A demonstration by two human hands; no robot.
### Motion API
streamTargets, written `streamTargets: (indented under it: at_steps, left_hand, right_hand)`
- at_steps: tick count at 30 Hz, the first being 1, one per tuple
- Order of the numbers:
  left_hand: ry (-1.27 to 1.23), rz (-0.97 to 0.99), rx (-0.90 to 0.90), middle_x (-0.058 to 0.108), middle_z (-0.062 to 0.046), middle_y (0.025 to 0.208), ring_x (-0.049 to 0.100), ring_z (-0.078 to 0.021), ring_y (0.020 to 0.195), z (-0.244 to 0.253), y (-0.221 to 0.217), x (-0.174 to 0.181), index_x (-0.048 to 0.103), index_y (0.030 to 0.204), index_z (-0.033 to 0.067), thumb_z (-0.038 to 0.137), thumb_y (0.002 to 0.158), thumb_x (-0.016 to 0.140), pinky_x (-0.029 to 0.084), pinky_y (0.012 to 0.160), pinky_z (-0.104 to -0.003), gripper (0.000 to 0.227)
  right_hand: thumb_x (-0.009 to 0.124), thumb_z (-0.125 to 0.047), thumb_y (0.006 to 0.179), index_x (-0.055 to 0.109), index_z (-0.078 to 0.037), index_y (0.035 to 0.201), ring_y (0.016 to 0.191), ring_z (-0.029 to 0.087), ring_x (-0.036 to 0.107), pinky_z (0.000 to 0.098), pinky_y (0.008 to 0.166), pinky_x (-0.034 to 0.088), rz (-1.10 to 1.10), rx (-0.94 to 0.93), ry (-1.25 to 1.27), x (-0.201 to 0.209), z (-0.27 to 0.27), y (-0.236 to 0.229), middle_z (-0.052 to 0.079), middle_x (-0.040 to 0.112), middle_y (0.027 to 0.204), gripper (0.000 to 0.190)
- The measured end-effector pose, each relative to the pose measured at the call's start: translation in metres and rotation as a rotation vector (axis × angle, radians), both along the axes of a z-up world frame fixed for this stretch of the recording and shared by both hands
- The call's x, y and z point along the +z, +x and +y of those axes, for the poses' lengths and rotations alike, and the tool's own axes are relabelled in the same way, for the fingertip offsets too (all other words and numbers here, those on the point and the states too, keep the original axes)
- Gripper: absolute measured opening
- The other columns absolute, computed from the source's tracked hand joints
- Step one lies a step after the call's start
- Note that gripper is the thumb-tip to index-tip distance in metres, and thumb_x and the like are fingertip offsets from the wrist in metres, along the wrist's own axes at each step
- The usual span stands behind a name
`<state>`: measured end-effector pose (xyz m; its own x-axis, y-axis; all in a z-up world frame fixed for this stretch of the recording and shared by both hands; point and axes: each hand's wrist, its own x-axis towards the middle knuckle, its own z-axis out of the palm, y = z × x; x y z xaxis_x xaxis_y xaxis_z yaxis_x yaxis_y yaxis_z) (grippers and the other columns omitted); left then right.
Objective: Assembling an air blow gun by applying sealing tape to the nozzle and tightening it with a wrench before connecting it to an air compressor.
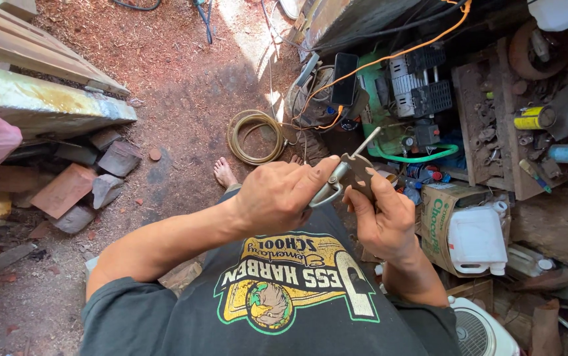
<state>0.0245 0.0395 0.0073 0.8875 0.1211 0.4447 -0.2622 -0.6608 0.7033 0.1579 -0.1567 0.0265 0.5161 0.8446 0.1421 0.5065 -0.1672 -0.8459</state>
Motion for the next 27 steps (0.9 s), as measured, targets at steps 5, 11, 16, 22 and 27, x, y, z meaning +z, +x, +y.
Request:
streamTargets:
  at_steps: [5,11,16,22,27]
  left_hand:
    - [0.173,0.027,-0.005,0.062,-0.009,0.078,0.064,-0.0262,0.066,0.007,0.001,-0.003,0.052,0.139,-0.0103,0.008,0.08,0.068,0.052,0.063,-0.04,0.064]
    - [0.362,0.069,-0.042,0.061,-0.006,0.074,0.064,-0.0222,0.064,0.014,0.001,0.002,0.055,0.135,-0.0127,0.011,0.087,0.061,0.052,0.058,-0.038,0.054]
    - [0.465,0.131,-0.065,0.062,-0.006,0.073,0.065,-0.0212,0.063,0.018,0.002,0.012,0.058,0.131,-0.0118,0.015,0.09,0.058,0.053,0.056,-0.036,0.049]
    - [0.575,0.14,-0.089,0.063,-0.006,0.073,0.066,-0.0199,0.061,0.02,0.0,0.019,0.059,0.129,-0.0119,0.017,0.089,0.058,0.053,0.054,-0.034,0.049]
    - [0.613,0.128,-0.089,0.063,-0.005,0.071,0.066,-0.0188,0.06,0.022,-0.001,0.021,0.061,0.126,-0.0109,0.018,0.089,0.058,0.052,0.053,-0.033,0.048]
  right_hand:
    - [0.065,0.005,0.097,0.058,0.007,0.136,0.067,0.008,0.063,0.0218,0.058,0.052,0.099,0.009,-0.071,0.011,0.001,0.002,0.005,0.07,0.083,0.039]
    - [0.064,0.006,0.096,0.06,0.003,0.135,0.066,0.006,0.062,0.0217,0.055,0.05,0.156,0.036,-0.195,0.026,0.004,0.01,0.004,0.068,0.078,0.04]
    - [0.062,0.004,0.094,0.058,0.001,0.138,0.061,0.006,0.067,0.0216,0.052,0.051,0.211,0.098,-0.266,0.03,0.008,0.018,0.002,0.07,0.073,0.044]
    - [0.065,0.002,0.093,0.059,-0.001,0.138,0.062,0.008,0.067,0.0242,0.055,0.052,0.199,0.121,-0.3,0.038,0.01,0.019,0.004,0.071,0.073,0.046]
    - [0.066,0.001,0.092,0.06,-0.002,0.138,0.058,0.008,0.064,0.0252,0.052,0.05,0.212,0.135,-0.319,0.039,0.013,0.02,0.005,0.07,0.07,0.046]
